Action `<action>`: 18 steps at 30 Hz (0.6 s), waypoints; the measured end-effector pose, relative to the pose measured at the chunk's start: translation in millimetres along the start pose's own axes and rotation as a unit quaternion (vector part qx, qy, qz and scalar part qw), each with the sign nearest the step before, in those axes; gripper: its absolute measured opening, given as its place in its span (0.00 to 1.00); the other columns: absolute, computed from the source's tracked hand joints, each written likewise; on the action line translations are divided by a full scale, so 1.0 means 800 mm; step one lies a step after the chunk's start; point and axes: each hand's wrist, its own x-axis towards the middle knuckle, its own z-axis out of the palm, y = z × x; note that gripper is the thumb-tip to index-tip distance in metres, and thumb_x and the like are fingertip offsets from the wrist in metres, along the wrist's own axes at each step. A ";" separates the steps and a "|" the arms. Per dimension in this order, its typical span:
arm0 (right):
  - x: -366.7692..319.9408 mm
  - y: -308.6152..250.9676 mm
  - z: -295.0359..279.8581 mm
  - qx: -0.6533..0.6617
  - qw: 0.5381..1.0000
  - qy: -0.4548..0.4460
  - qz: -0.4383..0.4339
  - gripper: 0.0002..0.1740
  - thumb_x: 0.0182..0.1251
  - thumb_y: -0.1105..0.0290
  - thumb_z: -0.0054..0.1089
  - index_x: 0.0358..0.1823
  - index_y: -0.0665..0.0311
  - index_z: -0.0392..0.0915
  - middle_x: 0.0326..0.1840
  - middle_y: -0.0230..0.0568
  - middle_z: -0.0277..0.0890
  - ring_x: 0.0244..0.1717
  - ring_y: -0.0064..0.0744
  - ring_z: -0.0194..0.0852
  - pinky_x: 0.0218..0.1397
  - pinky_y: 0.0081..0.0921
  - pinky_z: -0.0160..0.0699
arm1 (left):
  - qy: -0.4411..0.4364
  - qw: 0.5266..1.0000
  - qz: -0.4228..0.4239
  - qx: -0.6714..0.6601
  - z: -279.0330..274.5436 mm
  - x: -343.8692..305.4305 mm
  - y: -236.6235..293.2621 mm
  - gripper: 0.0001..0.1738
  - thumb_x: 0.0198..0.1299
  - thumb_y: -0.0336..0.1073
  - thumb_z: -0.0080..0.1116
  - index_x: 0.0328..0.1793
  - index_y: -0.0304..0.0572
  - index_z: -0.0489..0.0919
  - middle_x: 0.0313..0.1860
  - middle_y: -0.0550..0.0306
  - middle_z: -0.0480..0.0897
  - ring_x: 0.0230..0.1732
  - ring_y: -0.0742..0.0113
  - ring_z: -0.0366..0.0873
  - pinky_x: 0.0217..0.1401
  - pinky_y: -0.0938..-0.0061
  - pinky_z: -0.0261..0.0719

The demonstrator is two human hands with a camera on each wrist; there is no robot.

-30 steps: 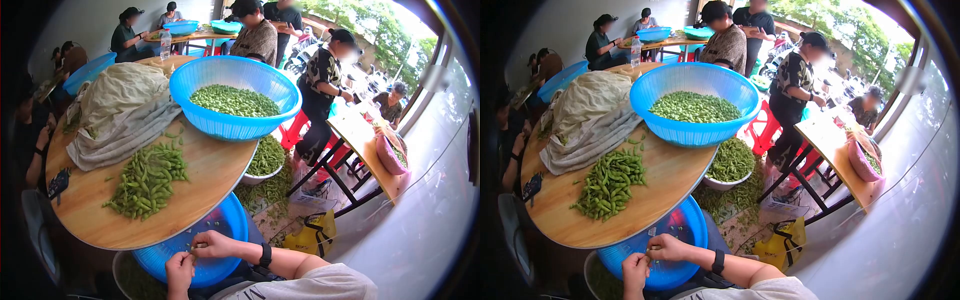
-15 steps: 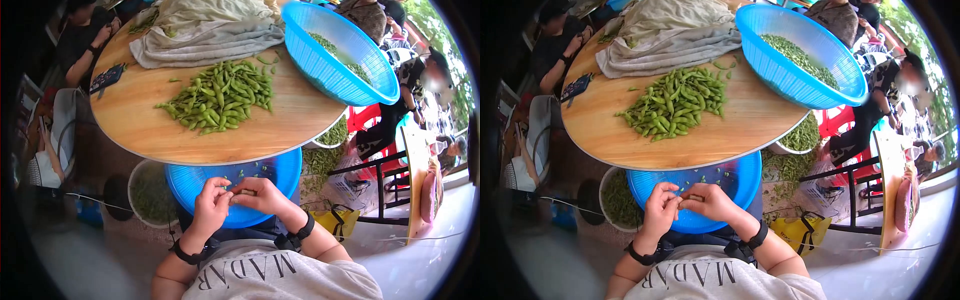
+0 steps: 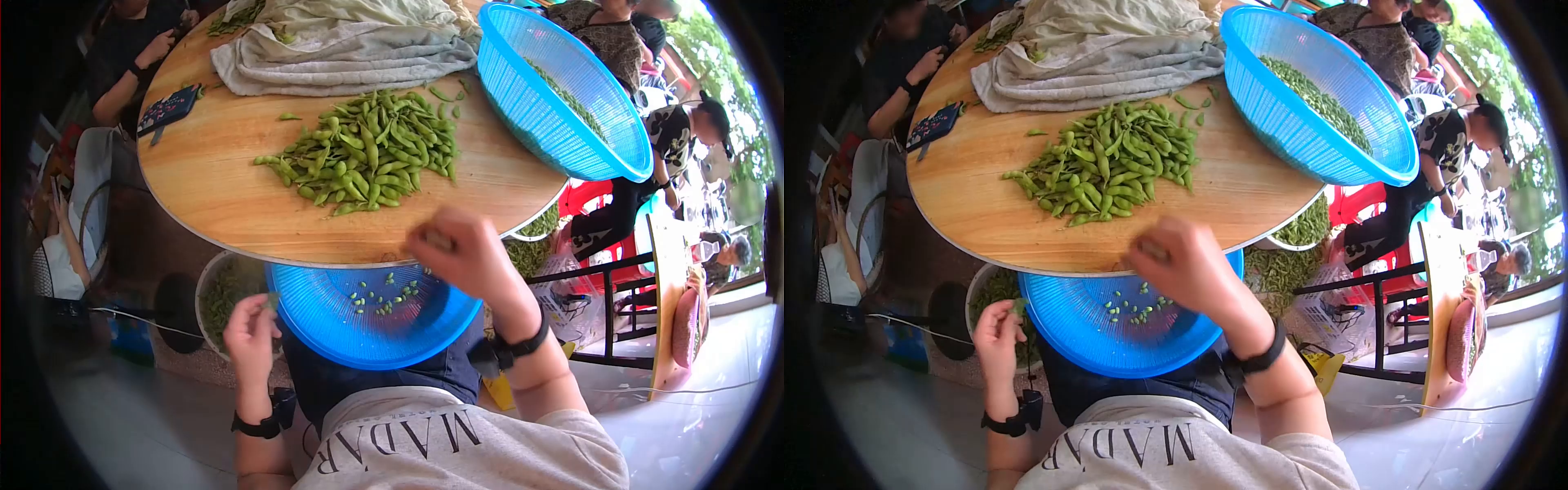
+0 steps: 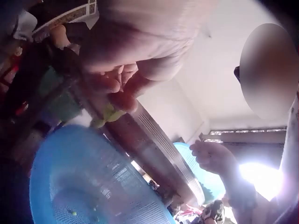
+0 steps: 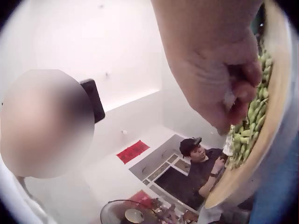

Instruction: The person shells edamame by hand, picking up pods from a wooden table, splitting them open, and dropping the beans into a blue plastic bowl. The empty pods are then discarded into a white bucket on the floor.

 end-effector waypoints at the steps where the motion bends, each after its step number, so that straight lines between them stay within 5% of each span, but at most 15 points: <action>1: 0.026 0.004 0.011 -0.024 0.997 0.065 -0.032 0.10 0.48 0.68 0.65 0.28 0.66 0.78 0.23 0.48 0.71 0.28 0.47 0.72 0.31 0.36 0.71 | 0.008 1.000 -0.003 -0.006 -0.008 0.003 -0.003 0.11 0.58 0.22 0.49 0.47 0.34 0.73 0.29 0.59 0.76 0.21 0.79 0.69 0.23 0.86 0.67; 7: 0.112 0.037 0.059 -0.139 0.969 0.192 -0.074 0.10 0.49 0.67 0.63 0.30 0.66 0.79 0.29 0.51 0.74 0.31 0.51 0.74 0.34 0.38 0.72 | 0.055 0.997 0.017 -0.044 -0.020 0.011 -0.002 0.19 0.55 0.24 0.56 0.54 0.35 0.68 0.34 0.57 0.79 0.22 0.77 0.72 0.25 0.86 0.67; 12: 0.103 0.025 0.038 -0.062 0.976 0.201 -0.065 0.08 0.49 0.74 0.61 0.33 0.66 0.79 0.29 0.43 0.75 0.30 0.33 0.74 0.36 0.24 0.72 | 0.097 0.991 -0.094 -0.018 -0.054 0.019 -0.018 0.17 0.55 0.26 0.56 0.52 0.36 0.72 0.38 0.48 0.81 0.25 0.72 0.76 0.28 0.83 0.71; 14: 0.092 0.010 0.027 -0.032 0.976 0.209 -0.053 0.08 0.50 0.76 0.61 0.34 0.66 0.78 0.29 0.40 0.76 0.30 0.26 0.74 0.35 0.21 0.71 | 0.094 0.955 -0.027 0.281 -0.078 0.021 -0.049 0.20 0.54 0.28 0.57 0.55 0.36 0.71 0.46 0.42 0.77 0.36 0.60 0.78 0.34 0.75 0.76; 16: 0.071 -0.008 0.019 -0.017 0.988 0.137 -0.070 0.08 0.50 0.77 0.61 0.34 0.66 0.78 0.29 0.40 0.75 0.30 0.27 0.74 0.34 0.22 0.71 | 0.151 0.850 0.017 0.504 -0.069 0.025 -0.047 0.24 0.53 0.31 0.59 0.58 0.37 0.70 0.52 0.37 0.74 0.50 0.46 0.74 0.43 0.66 0.79; 18: 0.055 -0.024 0.015 -0.005 0.993 0.061 -0.097 0.08 0.50 0.77 0.61 0.34 0.66 0.78 0.29 0.40 0.74 0.29 0.29 0.73 0.31 0.22 0.72 | 0.118 0.959 0.026 0.258 -0.048 0.025 -0.002 0.20 0.54 0.27 0.58 0.54 0.34 0.74 0.53 0.44 0.74 0.40 0.60 0.79 0.37 0.75 0.79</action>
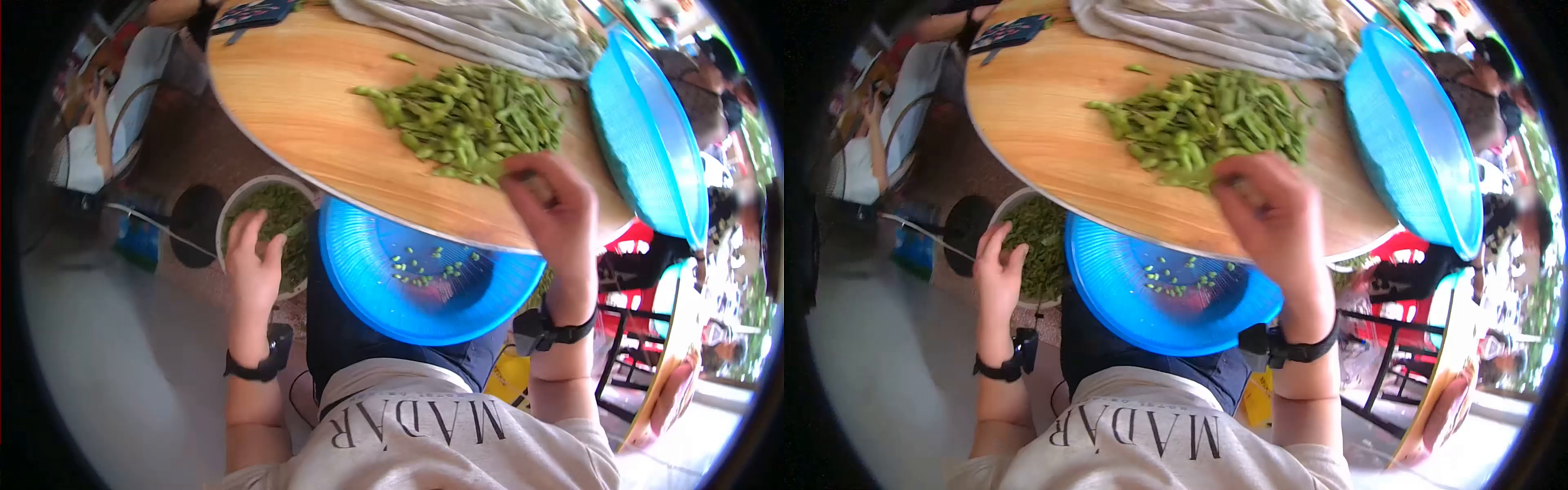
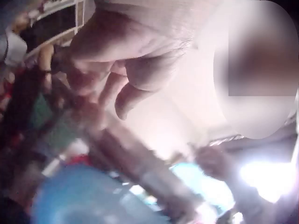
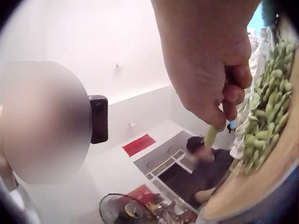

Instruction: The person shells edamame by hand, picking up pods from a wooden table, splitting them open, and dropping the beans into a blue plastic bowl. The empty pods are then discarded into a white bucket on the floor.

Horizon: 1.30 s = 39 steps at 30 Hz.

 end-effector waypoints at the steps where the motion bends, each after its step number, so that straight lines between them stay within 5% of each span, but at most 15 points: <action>1: -0.009 -0.008 0.001 0.019 0.999 -0.047 -0.019 0.08 0.50 0.78 0.61 0.34 0.65 0.78 0.29 0.39 0.73 0.29 0.30 0.73 0.29 0.23 0.72 | -0.055 0.989 -0.001 -0.138 -0.004 -0.007 0.032 0.18 0.54 0.26 0.58 0.53 0.33 0.75 0.53 0.47 0.75 0.35 0.66 0.80 0.33 0.78 0.79; 3: -0.025 -0.008 0.007 0.069 0.989 -0.124 -0.045 0.09 0.49 0.79 0.61 0.34 0.65 0.78 0.29 0.40 0.71 0.28 0.34 0.74 0.27 0.26 0.73 | -0.156 0.954 0.062 -0.248 -0.002 -0.020 0.094 0.17 0.54 0.22 0.56 0.52 0.33 0.75 0.52 0.50 0.76 0.27 0.77 0.76 0.27 0.85 0.75; 7: -0.053 -0.010 0.012 0.100 0.976 -0.187 -0.051 0.09 0.48 0.79 0.62 0.33 0.65 0.77 0.30 0.42 0.71 0.29 0.39 0.74 0.27 0.29 0.73 | -0.301 0.920 0.165 -0.188 0.026 -0.023 0.143 0.13 0.51 0.24 0.61 0.45 0.32 0.79 0.36 0.53 0.81 0.24 0.76 0.75 0.25 0.81 0.73; 10: -0.073 -0.007 0.003 0.106 0.976 -0.184 -0.052 0.08 0.50 0.78 0.62 0.33 0.65 0.78 0.29 0.41 0.71 0.29 0.36 0.74 0.29 0.30 0.71 | -0.336 0.908 0.183 -0.172 0.046 -0.035 0.147 0.09 0.50 0.24 0.62 0.39 0.33 0.81 0.28 0.55 0.82 0.24 0.76 0.75 0.26 0.80 0.72; 13: -0.093 0.004 -0.009 0.165 0.971 -0.154 0.074 0.06 0.56 0.75 0.61 0.34 0.67 0.77 0.27 0.36 0.71 0.27 0.26 0.71 0.29 0.25 0.70 | -0.336 0.912 0.079 -0.223 0.056 -0.058 0.152 0.07 0.49 0.24 0.63 0.37 0.34 0.81 0.25 0.56 0.81 0.23 0.76 0.75 0.25 0.81 0.71; 14: -0.104 0.013 -0.003 0.287 0.939 -0.116 0.149 0.13 0.65 0.65 0.55 0.35 0.69 0.77 0.22 0.30 0.68 0.22 0.18 0.65 0.25 0.19 0.65 | -0.329 0.916 0.058 -0.223 0.058 -0.064 0.153 0.07 0.49 0.24 0.63 0.37 0.34 0.81 0.25 0.56 0.81 0.23 0.76 0.75 0.25 0.81 0.71; 16: -0.124 0.026 0.009 0.393 0.875 -0.138 0.246 0.18 0.68 0.59 0.49 0.35 0.69 0.76 0.19 0.28 0.66 0.19 0.17 0.61 0.22 0.17 0.61 | -0.312 0.923 0.017 -0.223 0.063 -0.074 0.154 0.07 0.49 0.24 0.63 0.37 0.34 0.81 0.26 0.55 0.81 0.23 0.77 0.75 0.24 0.81 0.71; 19: -0.143 0.025 0.027 0.497 0.801 -0.173 0.287 0.24 0.71 0.53 0.41 0.36 0.69 0.74 0.16 0.26 0.60 0.17 0.15 0.54 0.19 0.14 0.54 | -0.253 0.939 0.109 -0.207 0.078 -0.084 0.158 0.07 0.48 0.24 0.63 0.36 0.34 0.81 0.24 0.54 0.80 0.22 0.75 0.75 0.22 0.81 0.71; 22: -0.148 0.019 0.030 0.509 0.799 -0.154 0.281 0.22 0.72 0.53 0.40 0.35 0.68 0.71 0.18 0.27 0.61 0.17 0.15 0.54 0.19 0.14 0.55 | -0.219 0.946 0.195 -0.137 0.084 -0.089 0.162 0.06 0.48 0.22 0.63 0.34 0.35 0.80 0.22 0.61 0.78 0.18 0.83 0.67 0.18 0.84 0.63; 28: -0.152 0.025 0.034 0.480 0.823 -0.164 0.257 0.21 0.72 0.54 0.41 0.32 0.66 0.68 0.18 0.28 0.62 0.18 0.16 0.56 0.20 0.15 0.56 | -0.181 0.946 0.250 -0.095 0.089 -0.096 0.168 0.06 0.46 0.23 0.64 0.32 0.34 0.79 0.21 0.56 0.78 0.17 0.78 0.69 0.18 0.80 0.65; 31: -0.153 0.026 0.037 0.468 0.828 -0.160 0.265 0.19 0.71 0.56 0.43 0.31 0.66 0.68 0.18 0.28 0.63 0.19 0.16 0.57 0.20 0.15 0.57 | -0.197 0.944 0.251 -0.088 0.088 -0.097 0.168 0.05 0.47 0.22 0.60 0.31 0.35 0.77 0.22 0.48 0.76 0.22 0.57 0.75 0.23 0.69 0.71; 39: -0.159 0.025 0.051 0.403 0.873 -0.104 0.254 0.16 0.70 0.61 0.47 0.29 0.66 0.68 0.17 0.29 0.65 0.20 0.17 0.61 0.22 0.18 0.63 | -0.171 0.945 0.193 -0.202 0.116 -0.106 0.135 0.04 0.51 0.24 0.61 0.33 0.33 0.78 0.19 0.53 0.77 0.15 0.71 0.71 0.17 0.76 0.67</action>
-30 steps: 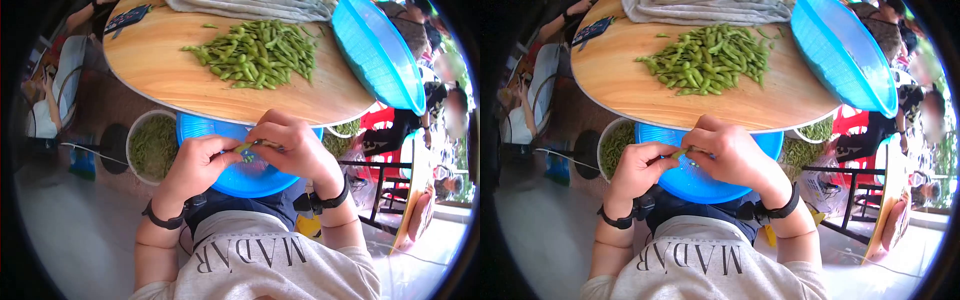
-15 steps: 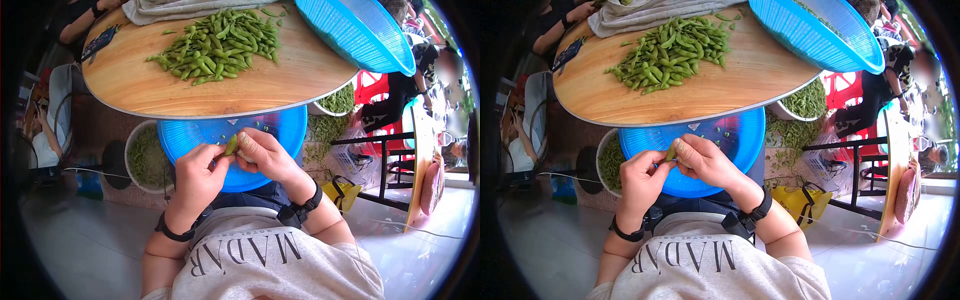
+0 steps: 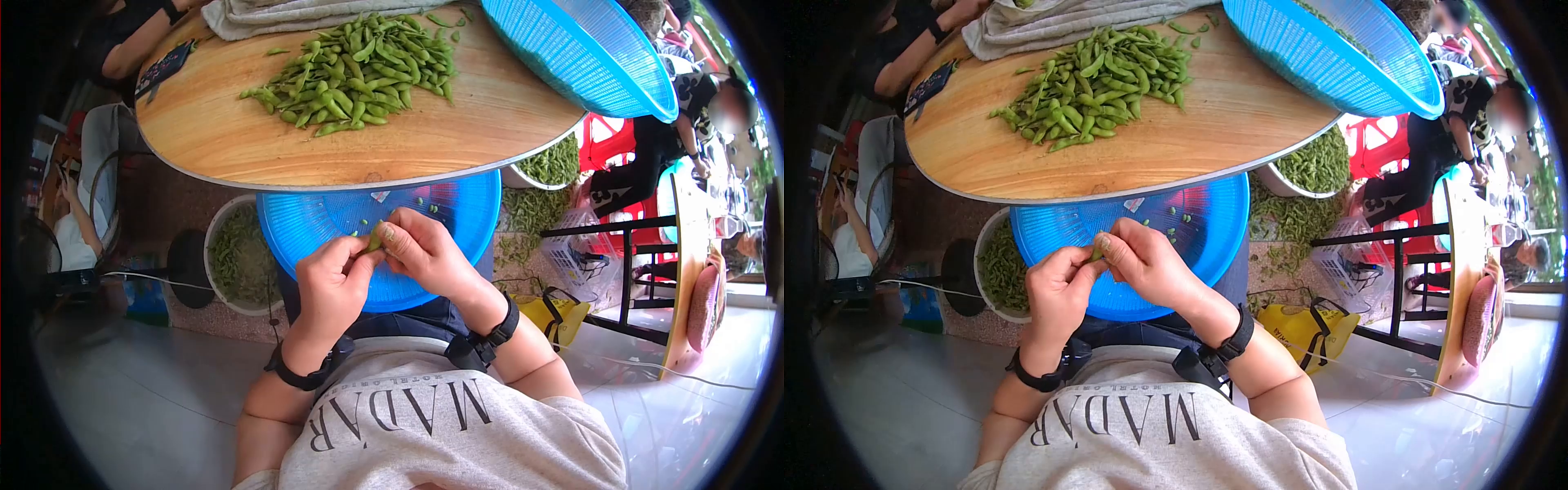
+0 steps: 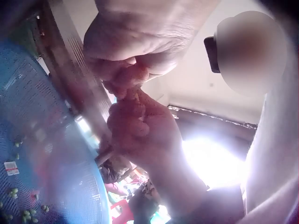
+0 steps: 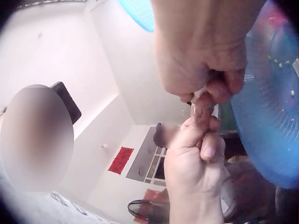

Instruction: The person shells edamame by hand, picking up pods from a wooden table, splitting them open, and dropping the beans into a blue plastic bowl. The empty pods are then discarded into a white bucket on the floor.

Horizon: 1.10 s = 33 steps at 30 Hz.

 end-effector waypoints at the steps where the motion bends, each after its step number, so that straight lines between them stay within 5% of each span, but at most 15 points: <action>1: 0.000 0.002 0.000 -0.005 1.000 0.003 0.002 0.16 0.70 0.61 0.46 0.29 0.66 0.68 0.17 0.29 0.65 0.20 0.17 0.61 0.22 0.17 0.63 | 0.007 1.000 -0.004 -0.017 0.002 -0.001 -0.002 0.03 0.52 0.24 0.60 0.33 0.33 0.78 0.19 0.55 0.78 0.15 0.74 0.70 0.16 0.78 0.66; 4: 0.002 0.004 -0.001 -0.007 1.000 0.007 0.007 0.16 0.70 0.61 0.46 0.29 0.66 0.68 0.17 0.30 0.65 0.20 0.17 0.61 0.23 0.17 0.63 | -0.037 0.958 -0.232 -0.163 -0.006 0.001 0.010 0.03 0.55 0.27 0.59 0.33 0.33 0.79 0.21 0.59 0.77 0.14 0.80 0.67 0.14 0.86 0.61; 7: 0.002 0.005 -0.001 0.028 1.000 -0.006 0.012 0.15 0.70 0.61 0.46 0.29 0.66 0.69 0.17 0.30 0.65 0.20 0.17 0.61 0.23 0.17 0.63 | -0.051 0.899 -0.316 -0.298 -0.011 0.008 0.005 0.06 0.58 0.31 0.57 0.33 0.34 0.79 0.21 0.55 0.77 0.10 0.80 0.62 0.11 0.87 0.55; 11: 0.000 0.010 -0.010 0.075 0.995 -0.063 0.007 0.16 0.70 0.60 0.46 0.29 0.65 0.69 0.18 0.29 0.65 0.20 0.17 0.61 0.23 0.17 0.62 | -0.096 0.805 -0.388 -0.439 -0.030 0.013 -0.015 0.09 0.61 0.33 0.53 0.34 0.33 0.78 0.21 0.52 0.77 0.10 0.77 0.64 0.12 0.86 0.58; 14: 0.003 0.004 -0.028 0.035 0.992 -0.116 0.037 0.17 0.67 0.56 0.52 0.34 0.66 0.71 0.21 0.29 0.66 0.21 0.17 0.61 0.23 0.16 0.60 | -0.094 0.798 -0.389 -0.450 -0.026 0.010 -0.011 0.09 0.60 0.32 0.54 0.31 0.34 0.77 0.21 0.53 0.77 0.09 0.79 0.62 0.10 0.88 0.55; 17: 0.005 -0.015 -0.035 -0.164 0.984 -0.063 -0.029 0.21 0.58 0.56 0.62 0.38 0.69 0.72 0.23 0.30 0.68 0.25 0.20 0.64 0.27 0.18 0.65 | -0.072 0.912 -0.320 -0.246 -0.018 0.007 0.008 0.08 0.60 0.30 0.53 0.30 0.33 0.77 0.20 0.55 0.77 0.10 0.81 0.62 0.10 0.88 0.55; 19: 0.009 -0.023 -0.031 -0.248 0.964 -0.038 -0.087 0.25 0.46 0.60 0.73 0.41 0.69 0.74 0.27 0.32 0.72 0.31 0.22 0.69 0.36 0.22 0.70 | -0.080 0.922 -0.301 -0.228 -0.016 0.003 0.005 0.08 0.60 0.31 0.54 0.30 0.34 0.77 0.18 0.58 0.75 0.10 0.81 0.63 0.11 0.86 0.56; 20: 0.011 -0.023 -0.026 -0.266 0.952 -0.075 -0.129 0.20 0.48 0.65 0.71 0.38 0.67 0.75 0.27 0.35 0.74 0.31 0.23 0.70 0.35 0.22 0.70 | -0.084 0.927 -0.293 -0.218 -0.016 0.003 0.003 0.09 0.60 0.31 0.55 0.29 0.34 0.77 0.17 0.60 0.75 0.11 0.82 0.63 0.11 0.86 0.57; 22: 0.012 -0.027 -0.021 -0.250 0.960 -0.094 -0.082 0.16 0.49 0.68 0.70 0.37 0.66 0.75 0.28 0.39 0.75 0.30 0.25 0.72 0.35 0.22 0.71 | -0.097 0.914 -0.320 -0.228 -0.021 0.008 0.010 0.10 0.60 0.31 0.53 0.28 0.33 0.76 0.16 0.59 0.75 0.10 0.81 0.64 0.11 0.85 0.58; 28: 0.013 -0.018 -0.012 -0.247 0.960 -0.122 -0.038 0.16 0.47 0.68 0.68 0.35 0.67 0.75 0.26 0.42 0.75 0.28 0.27 0.74 0.33 0.24 0.72 | -0.138 0.904 -0.348 -0.209 -0.032 0.003 0.013 0.11 0.62 0.31 0.51 0.27 0.34 0.76 0.17 0.58 0.76 0.10 0.79 0.67 0.11 0.84 0.61; 33: 0.017 -0.003 0.001 -0.344 0.928 -0.093 -0.108 0.17 0.41 0.68 0.65 0.32 0.70 0.75 0.27 0.53 0.75 0.31 0.52 0.75 0.34 0.34 0.74 | -0.157 0.928 -0.310 -0.137 -0.030 -0.001 0.002 0.12 0.62 0.31 0.50 0.26 0.35 0.76 0.16 0.60 0.76 0.11 0.77 0.69 0.11 0.84 0.63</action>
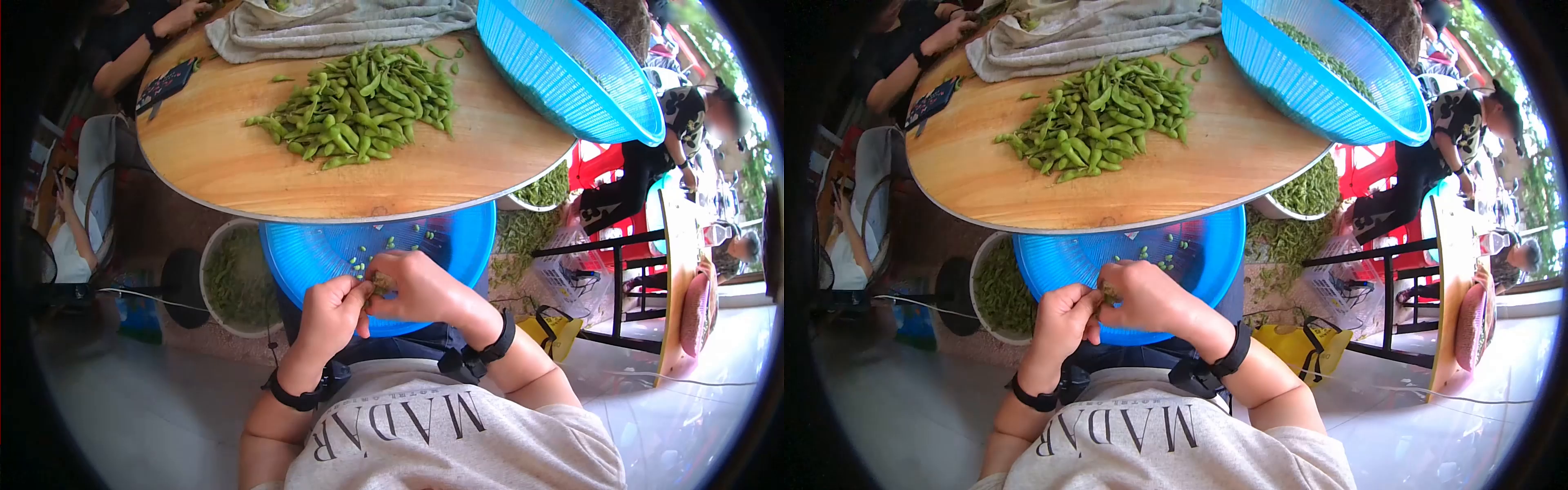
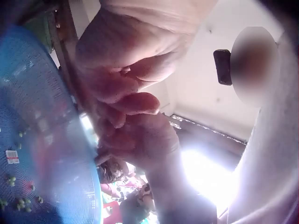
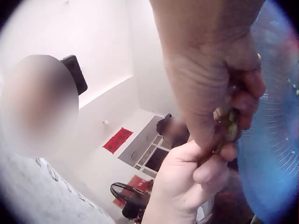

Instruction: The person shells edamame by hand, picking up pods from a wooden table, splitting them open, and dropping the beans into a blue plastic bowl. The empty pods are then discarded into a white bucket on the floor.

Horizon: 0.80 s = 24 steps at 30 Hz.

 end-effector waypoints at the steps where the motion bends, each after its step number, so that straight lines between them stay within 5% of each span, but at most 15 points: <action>1: 0.000 -0.002 0.001 -0.010 1.000 0.002 0.012 0.16 0.40 0.68 0.64 0.32 0.70 0.75 0.26 0.53 0.75 0.31 0.53 0.75 0.34 0.35 0.74 | 0.000 1.000 0.006 0.002 0.000 0.001 -0.002 0.12 0.63 0.31 0.50 0.27 0.34 0.76 0.16 0.59 0.76 0.11 0.77 0.70 0.11 0.84 0.63; 9: 0.011 -0.013 0.005 -0.030 0.996 0.020 0.081 0.13 0.40 0.73 0.58 0.30 0.72 0.75 0.26 0.55 0.75 0.28 0.48 0.77 0.31 0.33 0.75 | 0.003 0.999 0.033 -0.017 0.002 0.009 -0.005 0.09 0.63 0.30 0.49 0.31 0.33 0.75 0.16 0.58 0.76 0.16 0.75 0.75 0.15 0.82 0.68; 12: 0.012 -0.002 0.009 0.065 0.992 0.032 0.106 0.12 0.41 0.75 0.56 0.31 0.72 0.76 0.25 0.51 0.75 0.27 0.36 0.77 0.31 0.27 0.74 | 0.010 0.999 0.042 -0.002 0.000 0.012 -0.006 0.09 0.63 0.28 0.48 0.30 0.33 0.75 0.18 0.58 0.77 0.16 0.75 0.75 0.15 0.83 0.67; 15: 0.018 0.000 0.004 0.178 0.972 0.041 0.149 0.12 0.43 0.74 0.57 0.32 0.70 0.77 0.20 0.50 0.75 0.24 0.44 0.78 0.31 0.29 0.76 | 0.022 0.998 0.057 -0.022 0.000 0.013 -0.003 0.07 0.60 0.25 0.49 0.31 0.31 0.74 0.18 0.57 0.77 0.17 0.74 0.76 0.17 0.81 0.71; 16: 0.018 0.005 0.004 0.208 0.966 0.025 0.149 0.12 0.45 0.74 0.56 0.34 0.69 0.77 0.20 0.48 0.76 0.25 0.37 0.79 0.31 0.27 0.76 | 0.017 0.998 0.052 -0.012 -0.002 0.013 -0.004 0.06 0.60 0.26 0.49 0.31 0.31 0.75 0.19 0.57 0.78 0.17 0.75 0.76 0.17 0.82 0.70; 24: 0.018 0.015 0.012 -0.050 0.996 0.045 0.058 0.12 0.46 0.71 0.57 0.35 0.66 0.77 0.28 0.52 0.76 0.29 0.50 0.76 0.31 0.36 0.76 | 0.008 0.998 0.037 0.051 -0.015 0.022 -0.008 0.06 0.59 0.25 0.49 0.34 0.29 0.75 0.21 0.56 0.78 0.16 0.75 0.75 0.17 0.82 0.70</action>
